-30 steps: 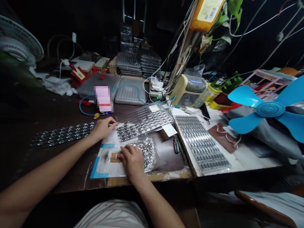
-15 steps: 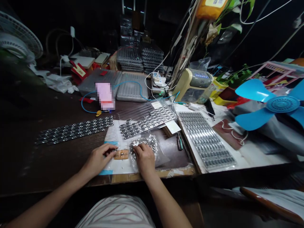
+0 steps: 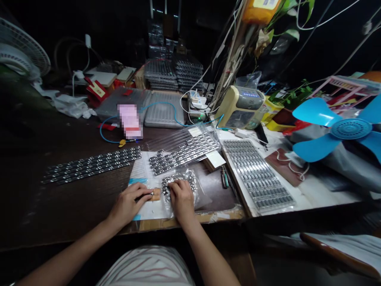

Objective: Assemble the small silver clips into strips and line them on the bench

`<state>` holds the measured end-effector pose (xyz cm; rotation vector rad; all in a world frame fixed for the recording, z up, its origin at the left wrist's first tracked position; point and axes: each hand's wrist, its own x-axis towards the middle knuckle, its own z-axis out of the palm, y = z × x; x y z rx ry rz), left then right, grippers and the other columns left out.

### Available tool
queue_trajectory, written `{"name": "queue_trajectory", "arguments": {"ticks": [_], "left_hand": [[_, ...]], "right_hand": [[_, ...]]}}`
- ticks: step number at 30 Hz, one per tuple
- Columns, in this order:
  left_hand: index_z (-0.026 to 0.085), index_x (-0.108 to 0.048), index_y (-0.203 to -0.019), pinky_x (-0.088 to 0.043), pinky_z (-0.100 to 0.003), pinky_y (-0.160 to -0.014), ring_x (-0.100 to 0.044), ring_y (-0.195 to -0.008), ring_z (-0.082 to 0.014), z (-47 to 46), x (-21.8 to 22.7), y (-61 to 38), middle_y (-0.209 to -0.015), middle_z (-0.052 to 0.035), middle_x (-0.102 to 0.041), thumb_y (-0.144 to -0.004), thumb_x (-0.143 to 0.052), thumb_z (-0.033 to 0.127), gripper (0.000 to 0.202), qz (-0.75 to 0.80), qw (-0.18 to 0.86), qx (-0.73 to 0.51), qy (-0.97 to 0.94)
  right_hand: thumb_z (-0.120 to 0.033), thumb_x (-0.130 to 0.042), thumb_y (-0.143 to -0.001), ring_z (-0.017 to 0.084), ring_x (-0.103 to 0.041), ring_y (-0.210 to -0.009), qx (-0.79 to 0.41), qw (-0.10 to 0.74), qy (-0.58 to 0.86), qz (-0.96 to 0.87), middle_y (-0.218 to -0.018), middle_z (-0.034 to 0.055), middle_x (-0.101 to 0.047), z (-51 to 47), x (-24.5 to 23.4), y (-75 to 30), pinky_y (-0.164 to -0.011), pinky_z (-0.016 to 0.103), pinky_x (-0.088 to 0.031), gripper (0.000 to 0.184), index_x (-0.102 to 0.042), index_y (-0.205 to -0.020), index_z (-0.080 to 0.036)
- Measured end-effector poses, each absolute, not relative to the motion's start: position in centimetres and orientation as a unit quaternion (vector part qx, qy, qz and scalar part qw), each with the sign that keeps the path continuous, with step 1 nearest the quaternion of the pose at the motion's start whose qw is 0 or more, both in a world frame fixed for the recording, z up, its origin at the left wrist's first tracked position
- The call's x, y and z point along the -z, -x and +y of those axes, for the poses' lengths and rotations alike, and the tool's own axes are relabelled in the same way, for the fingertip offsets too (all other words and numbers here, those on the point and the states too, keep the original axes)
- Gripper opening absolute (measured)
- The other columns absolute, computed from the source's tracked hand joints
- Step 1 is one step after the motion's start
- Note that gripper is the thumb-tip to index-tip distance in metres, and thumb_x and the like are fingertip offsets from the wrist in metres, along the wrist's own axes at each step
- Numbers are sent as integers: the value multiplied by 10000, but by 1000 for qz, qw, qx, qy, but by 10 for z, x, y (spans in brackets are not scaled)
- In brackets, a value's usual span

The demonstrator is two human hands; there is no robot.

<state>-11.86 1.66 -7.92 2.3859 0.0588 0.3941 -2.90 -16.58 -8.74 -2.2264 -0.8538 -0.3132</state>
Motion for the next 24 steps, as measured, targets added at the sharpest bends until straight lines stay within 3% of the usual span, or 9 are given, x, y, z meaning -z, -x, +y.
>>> {"name": "queue_trajectory", "arguments": {"ticks": [5,10,14,20,24], "left_hand": [[210,-719,-917,-471,-293,-733,-604,-808,-180,15,76,118,-835,-41,-633,-853,-587,224,147,25,342,-141,-929],[210,-705,-921,-472,-282,-748,-607,-823,-171,17,77,118,-855,-37,-640,-864,-570,221,148,32,390,-172,-904],[194,-699,-895,-482,-276,-761,-621,-839,-170,22,80,117,-867,-41,-650,-859,-575,241,137,70,422,-237,-872],[196,-704,-891,-490,-272,-741,-629,-826,-171,26,81,117,-856,-36,-655,-845,-585,239,134,84,426,-243,-867],[199,-706,-877,-494,-271,-730,-630,-826,-172,26,80,118,-855,-37,-659,-839,-584,239,135,96,432,-236,-865]], "right_hand": [[-141,-506,-896,196,-542,-875,122,366,862,-329,-910,61,-625,-166,86,29,-767,310,-450,192,-658,-993,-206],[-209,-599,-877,162,-579,-800,83,397,846,-345,-822,17,-670,-157,77,36,-736,271,-431,58,-653,-857,-210],[-267,-674,-832,156,-572,-779,62,341,860,-375,-819,-3,-677,-140,73,47,-715,283,-384,51,-665,-797,-231],[-296,-637,-861,163,-543,-811,64,280,876,-389,-896,-3,-663,-128,72,53,-696,299,-360,74,-702,-896,-298],[-252,-597,-880,204,-538,-940,72,254,888,-377,-1065,41,-649,-144,68,45,-767,334,-406,245,-645,-1119,-273]]}}
